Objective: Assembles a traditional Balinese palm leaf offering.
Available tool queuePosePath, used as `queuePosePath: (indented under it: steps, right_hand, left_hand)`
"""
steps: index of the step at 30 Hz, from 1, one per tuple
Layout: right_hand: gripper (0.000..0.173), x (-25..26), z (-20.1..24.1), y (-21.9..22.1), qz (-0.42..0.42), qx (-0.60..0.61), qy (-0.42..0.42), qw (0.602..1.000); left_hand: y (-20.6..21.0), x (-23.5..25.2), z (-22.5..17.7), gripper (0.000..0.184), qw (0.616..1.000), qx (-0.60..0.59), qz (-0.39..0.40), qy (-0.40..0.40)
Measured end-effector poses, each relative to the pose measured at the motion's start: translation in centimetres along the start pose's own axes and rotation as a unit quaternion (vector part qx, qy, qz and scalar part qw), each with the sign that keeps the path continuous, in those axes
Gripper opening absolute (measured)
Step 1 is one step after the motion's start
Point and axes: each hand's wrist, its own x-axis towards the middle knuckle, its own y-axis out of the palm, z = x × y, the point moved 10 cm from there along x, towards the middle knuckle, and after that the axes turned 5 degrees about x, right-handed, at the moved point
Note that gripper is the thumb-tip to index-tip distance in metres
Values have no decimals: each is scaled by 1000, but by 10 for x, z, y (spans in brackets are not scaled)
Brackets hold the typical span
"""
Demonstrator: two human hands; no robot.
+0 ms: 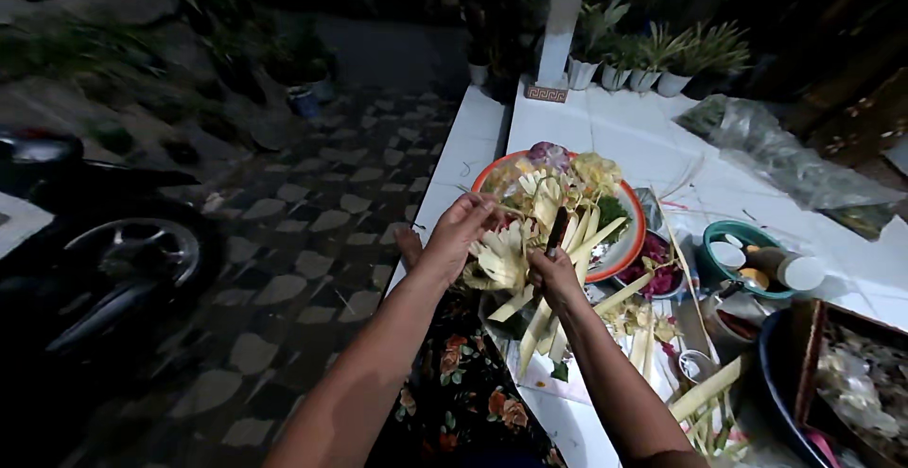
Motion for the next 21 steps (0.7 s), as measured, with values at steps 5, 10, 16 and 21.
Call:
queuePosePath:
  steps: [5,10,16,21]
  right_hand:
    - [8,67,35,-46,-104,-14,-55,993]
    - [11,138,58,-90,-158,32,-126,979]
    - [25,158,17,-135,-239,-1,-93,967]
    - [54,137,25,-137,-246,-155,-82,953]
  left_hand:
    - [-23,-4,13,58,998,47,-32,-5]
    - [-56,-49,72,48,995,27,-26,-90]
    - [-102,-115,149,43,978,-4,-81,-194]
    - [-120,-139,175,43,972,-4,-84,-218]
